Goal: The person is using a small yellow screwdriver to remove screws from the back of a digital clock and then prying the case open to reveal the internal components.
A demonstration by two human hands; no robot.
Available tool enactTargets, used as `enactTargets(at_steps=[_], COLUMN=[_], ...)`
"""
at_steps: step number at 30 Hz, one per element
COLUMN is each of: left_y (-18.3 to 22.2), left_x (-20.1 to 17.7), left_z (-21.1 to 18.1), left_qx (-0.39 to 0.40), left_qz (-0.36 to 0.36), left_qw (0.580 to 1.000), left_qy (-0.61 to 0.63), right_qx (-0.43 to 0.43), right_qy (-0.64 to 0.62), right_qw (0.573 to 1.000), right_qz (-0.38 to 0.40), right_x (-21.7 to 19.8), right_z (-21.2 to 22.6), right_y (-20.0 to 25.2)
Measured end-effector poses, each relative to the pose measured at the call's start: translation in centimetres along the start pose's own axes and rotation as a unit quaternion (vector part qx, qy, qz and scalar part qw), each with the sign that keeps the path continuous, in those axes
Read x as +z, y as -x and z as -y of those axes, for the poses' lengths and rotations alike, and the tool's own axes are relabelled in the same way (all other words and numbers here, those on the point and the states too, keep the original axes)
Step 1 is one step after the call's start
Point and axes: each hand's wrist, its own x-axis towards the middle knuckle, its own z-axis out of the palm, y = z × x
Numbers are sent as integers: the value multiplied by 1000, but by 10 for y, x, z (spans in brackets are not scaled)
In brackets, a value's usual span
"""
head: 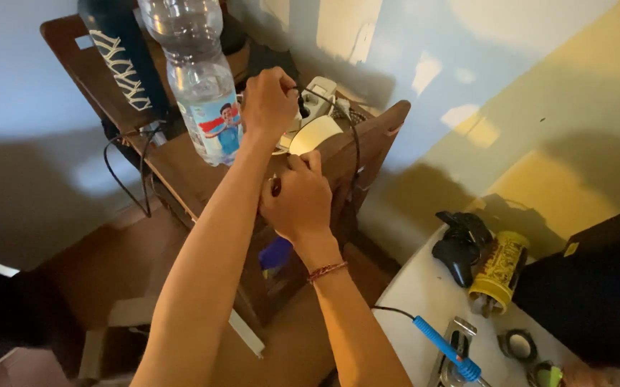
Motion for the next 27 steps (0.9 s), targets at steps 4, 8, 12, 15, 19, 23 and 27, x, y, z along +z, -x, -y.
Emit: enactTargets(at_steps=[4,8,12,15,19,23,27], left_y=[-7,-5,-8,-9,3,3,-1], left_x=[23,21,26,25,-5,1,14], left_z=[14,12,19,20,-9,-5,2], left_qx=[106,35,-4,-5,-23,-40,-33], left_qz=[-33,63,85,93,106,151,149], left_qw=[994,997,994,994,991,983,985], left_qy=[-1,-34,-62,-48,-79,-96,-86], right_qx=[-3,23,24,37,29,42,44], right_qy=[10,99,111,93,96,84,84], right_qw=[1000,995,993,994,994,994,994], right_qz=[-14,14,32,38,41,54,48], right_x=[5,12,15,17,23,16,14], right_z=[-3,-7,-10,-10,-16,-10,-8], right_y=[1,3,4,5,6,4,3])
